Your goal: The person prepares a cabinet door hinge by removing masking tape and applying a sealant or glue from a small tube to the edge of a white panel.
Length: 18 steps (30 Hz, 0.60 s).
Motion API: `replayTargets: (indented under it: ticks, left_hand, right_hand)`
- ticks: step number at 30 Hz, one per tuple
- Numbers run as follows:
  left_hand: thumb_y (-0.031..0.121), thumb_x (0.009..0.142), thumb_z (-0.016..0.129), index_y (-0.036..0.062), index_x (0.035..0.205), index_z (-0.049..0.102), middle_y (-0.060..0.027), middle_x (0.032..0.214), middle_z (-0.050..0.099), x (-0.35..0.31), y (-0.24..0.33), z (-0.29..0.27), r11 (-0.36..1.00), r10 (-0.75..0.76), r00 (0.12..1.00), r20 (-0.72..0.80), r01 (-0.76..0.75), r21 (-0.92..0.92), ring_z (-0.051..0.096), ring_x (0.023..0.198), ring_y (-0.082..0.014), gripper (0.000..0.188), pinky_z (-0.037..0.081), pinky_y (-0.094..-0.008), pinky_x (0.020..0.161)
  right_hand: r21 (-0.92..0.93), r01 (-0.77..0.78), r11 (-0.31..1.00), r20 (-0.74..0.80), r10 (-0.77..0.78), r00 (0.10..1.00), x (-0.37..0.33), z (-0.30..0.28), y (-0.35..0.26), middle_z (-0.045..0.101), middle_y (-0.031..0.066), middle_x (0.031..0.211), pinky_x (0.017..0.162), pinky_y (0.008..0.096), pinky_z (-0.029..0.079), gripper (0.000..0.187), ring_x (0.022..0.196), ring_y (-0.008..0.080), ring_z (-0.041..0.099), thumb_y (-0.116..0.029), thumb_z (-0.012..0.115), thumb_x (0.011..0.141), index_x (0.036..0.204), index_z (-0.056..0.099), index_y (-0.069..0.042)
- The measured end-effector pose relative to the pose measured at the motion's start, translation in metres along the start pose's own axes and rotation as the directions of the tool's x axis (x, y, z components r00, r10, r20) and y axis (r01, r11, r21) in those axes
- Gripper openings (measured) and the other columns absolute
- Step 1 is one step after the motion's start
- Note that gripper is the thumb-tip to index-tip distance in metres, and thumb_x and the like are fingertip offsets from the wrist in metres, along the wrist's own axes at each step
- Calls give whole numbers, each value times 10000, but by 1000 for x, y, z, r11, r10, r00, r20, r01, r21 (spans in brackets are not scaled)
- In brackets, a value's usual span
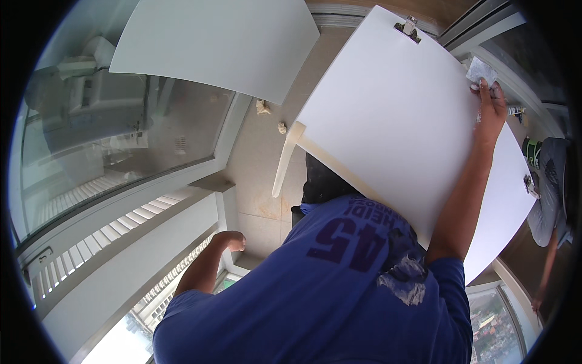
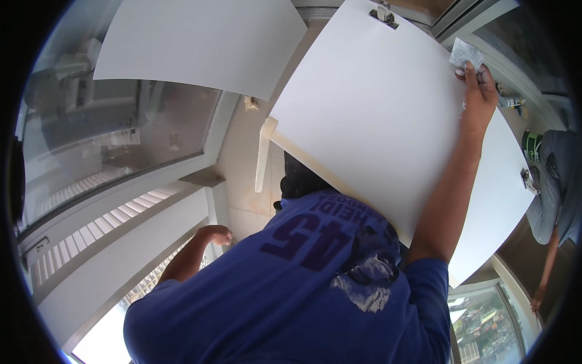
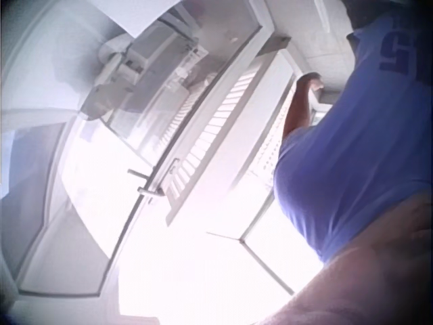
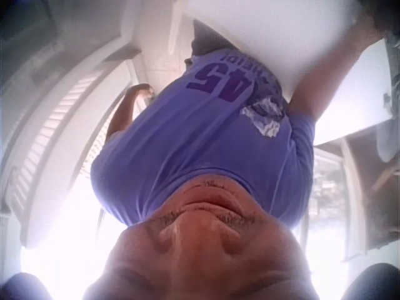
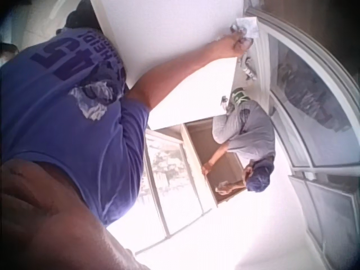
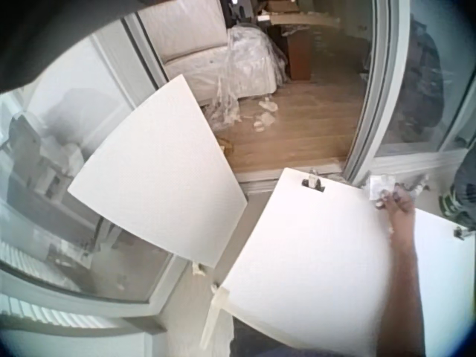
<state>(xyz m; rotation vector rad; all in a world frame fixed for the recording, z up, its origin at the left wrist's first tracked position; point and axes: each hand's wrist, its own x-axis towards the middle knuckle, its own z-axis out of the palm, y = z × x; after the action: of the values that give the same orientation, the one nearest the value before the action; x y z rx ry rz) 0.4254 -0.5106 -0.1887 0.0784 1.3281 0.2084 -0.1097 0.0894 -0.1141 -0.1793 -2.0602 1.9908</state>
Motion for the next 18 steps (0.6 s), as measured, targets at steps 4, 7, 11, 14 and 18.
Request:
replayTargets:
  ticks: [4,7,11,14,18]
  left_hand:
    - [266,1026,632,3,1233,643,-140,1086,744,4,10,27,641,-218,886,-410,-187,-745,744,873,-244,335,565,-390,877]
    - [259,1036,644,-16,1254,602,-175,1155,711,-24,66,-91,618,-383,339,-859,-597,-511,713,1002,-275,353,572,-378,887]
    - [188,928,763,29,1239,639,-146,1160,672,-119,177,-215,873,-44,-323,-945,-472,120,671,950,-288,370,501,-415,845]
    - [179,892,796,50,1175,671,-113,1112,670,-141,217,-254,946,38,-432,-901,-274,171,648,899,-256,335,457,-408,829]
    - [204,879,807,63,1083,700,-50,1035,673,-139,211,-272,980,135,-446,-885,-71,185,638,843,-211,270,405,-393,806]
  right_hand:
    - [1,52,999,-43,-52,998,-5,7,-1,728,51,970,825,234,486,308,872,102,672,-157,733,986,1183,676,72]
    - [-59,1,998,-76,-6,997,0,-2,3,727,59,973,860,269,525,273,878,105,673,-128,726,987,1171,678,68]
    - [8,51,999,-19,-51,999,4,-2,8,721,58,989,885,281,535,254,882,104,670,-115,722,989,1162,680,66]
    - [48,69,996,-33,-68,997,3,6,4,716,55,1000,875,273,533,233,874,100,664,-114,721,990,1141,687,60]
    - [32,56,998,-30,-55,998,-1,10,-4,714,52,998,853,263,529,214,864,92,654,-119,721,990,1114,694,54]
